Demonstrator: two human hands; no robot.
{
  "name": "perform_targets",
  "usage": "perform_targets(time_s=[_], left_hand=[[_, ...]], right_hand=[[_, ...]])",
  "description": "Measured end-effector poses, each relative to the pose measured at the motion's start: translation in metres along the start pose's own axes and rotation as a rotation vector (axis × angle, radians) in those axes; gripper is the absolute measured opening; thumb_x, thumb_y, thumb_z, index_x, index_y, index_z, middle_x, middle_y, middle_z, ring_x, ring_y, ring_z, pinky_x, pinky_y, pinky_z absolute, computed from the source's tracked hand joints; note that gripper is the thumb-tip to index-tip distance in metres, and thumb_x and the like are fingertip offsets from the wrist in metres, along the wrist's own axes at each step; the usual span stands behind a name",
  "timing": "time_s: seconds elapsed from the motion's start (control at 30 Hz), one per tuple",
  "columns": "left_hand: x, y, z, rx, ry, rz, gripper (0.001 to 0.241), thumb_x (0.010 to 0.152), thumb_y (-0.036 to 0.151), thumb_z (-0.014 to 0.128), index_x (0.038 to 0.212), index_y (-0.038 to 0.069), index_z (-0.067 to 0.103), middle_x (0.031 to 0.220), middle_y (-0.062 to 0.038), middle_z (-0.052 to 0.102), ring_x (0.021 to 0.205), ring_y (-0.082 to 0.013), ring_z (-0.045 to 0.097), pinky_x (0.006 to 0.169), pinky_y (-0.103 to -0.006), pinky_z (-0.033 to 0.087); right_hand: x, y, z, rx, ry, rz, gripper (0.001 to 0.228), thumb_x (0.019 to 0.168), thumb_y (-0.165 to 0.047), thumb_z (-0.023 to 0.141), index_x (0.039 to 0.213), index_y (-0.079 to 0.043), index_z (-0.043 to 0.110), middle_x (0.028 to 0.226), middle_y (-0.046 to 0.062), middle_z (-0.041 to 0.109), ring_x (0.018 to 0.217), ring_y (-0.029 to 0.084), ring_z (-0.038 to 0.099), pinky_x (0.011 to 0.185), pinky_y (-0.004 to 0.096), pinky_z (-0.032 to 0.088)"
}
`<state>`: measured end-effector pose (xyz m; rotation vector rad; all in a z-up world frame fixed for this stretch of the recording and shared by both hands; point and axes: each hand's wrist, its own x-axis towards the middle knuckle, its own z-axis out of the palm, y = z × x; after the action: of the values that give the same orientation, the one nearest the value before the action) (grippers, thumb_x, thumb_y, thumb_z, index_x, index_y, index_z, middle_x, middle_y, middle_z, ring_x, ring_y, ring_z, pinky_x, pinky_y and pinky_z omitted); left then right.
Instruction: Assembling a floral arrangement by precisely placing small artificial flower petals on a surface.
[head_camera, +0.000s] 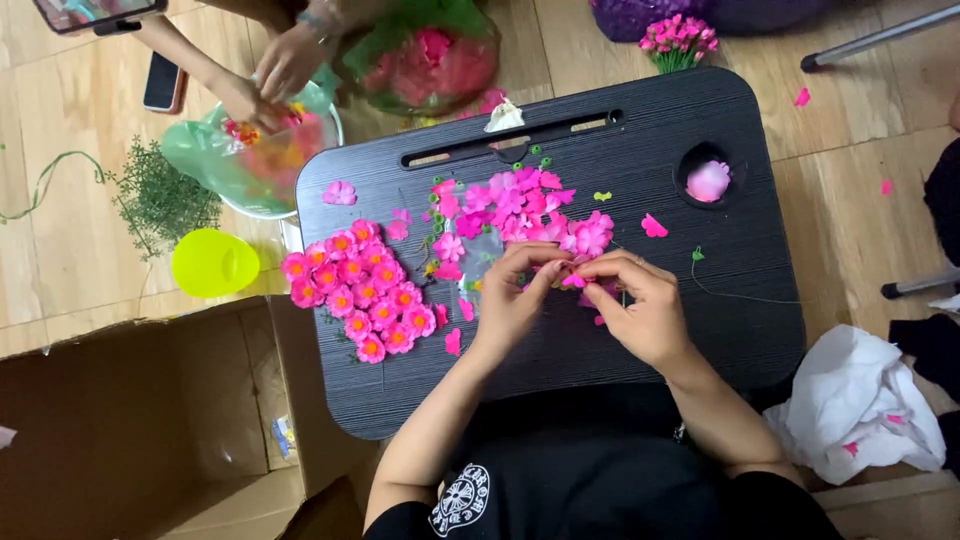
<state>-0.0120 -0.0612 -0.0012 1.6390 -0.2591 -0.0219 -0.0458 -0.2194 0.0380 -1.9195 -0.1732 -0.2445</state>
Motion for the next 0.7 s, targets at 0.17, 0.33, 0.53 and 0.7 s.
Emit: perform_targets(time_s=[0.17,0.33,0.53,0.7], left_hand=[[-0.0010,0.0061,-0.0021,-0.142,-0.005,-0.112,0.011,0.088,0.007,0.066,0.096,0.009,0.073,0.087,-0.009,0.072,0.089,-0.0117,0.060,0.081,-0.0304,0.047],[-0.0028,-0.0012,0.0001,-0.213,-0.008,-0.146,0.011,0.089,0.007,0.065,0.097,0.008,0.072,0.088,-0.009,0.071,0.088,-0.0092,0.059,0.081,-0.0287,0.047],[-0.0028,-0.0022,-0.0057,-0.224,-0.018,-0.135,0.011,0.088,0.007,0.066,0.097,0.007,0.072,0.089,-0.011,0.071,0.089,-0.0104,0.059,0.081,-0.0299,0.048],[-0.0016,-0.0010,-0.0038,-0.257,-0.042,-0.146,0.018,0.087,0.006,0.066,0.105,0.005,0.069,0.086,-0.010,0.070,0.086,-0.0109,0.060,0.081,-0.0285,0.048]], right_hand=[[-0.0011,-0.0012,0.0015,-0.013,0.003,-0.019,0.021,0.075,0.010,0.067,0.087,-0.007,0.072,0.081,0.007,0.069,0.075,0.022,0.068,0.063,0.031,0.053],[-0.0023,0.0025,0.0046,-0.003,0.014,-0.008,0.023,0.075,0.010,0.068,0.089,-0.007,0.072,0.080,0.007,0.069,0.075,0.022,0.067,0.064,0.032,0.053],[-0.0013,-0.0011,0.0020,0.026,0.009,-0.013,0.023,0.076,0.010,0.066,0.091,-0.006,0.072,0.081,0.008,0.068,0.077,0.022,0.067,0.066,0.031,0.053],[-0.0024,0.0042,0.0035,0.044,0.013,-0.016,0.023,0.077,0.010,0.066,0.092,-0.005,0.072,0.082,0.008,0.068,0.077,0.020,0.067,0.067,0.031,0.053]])
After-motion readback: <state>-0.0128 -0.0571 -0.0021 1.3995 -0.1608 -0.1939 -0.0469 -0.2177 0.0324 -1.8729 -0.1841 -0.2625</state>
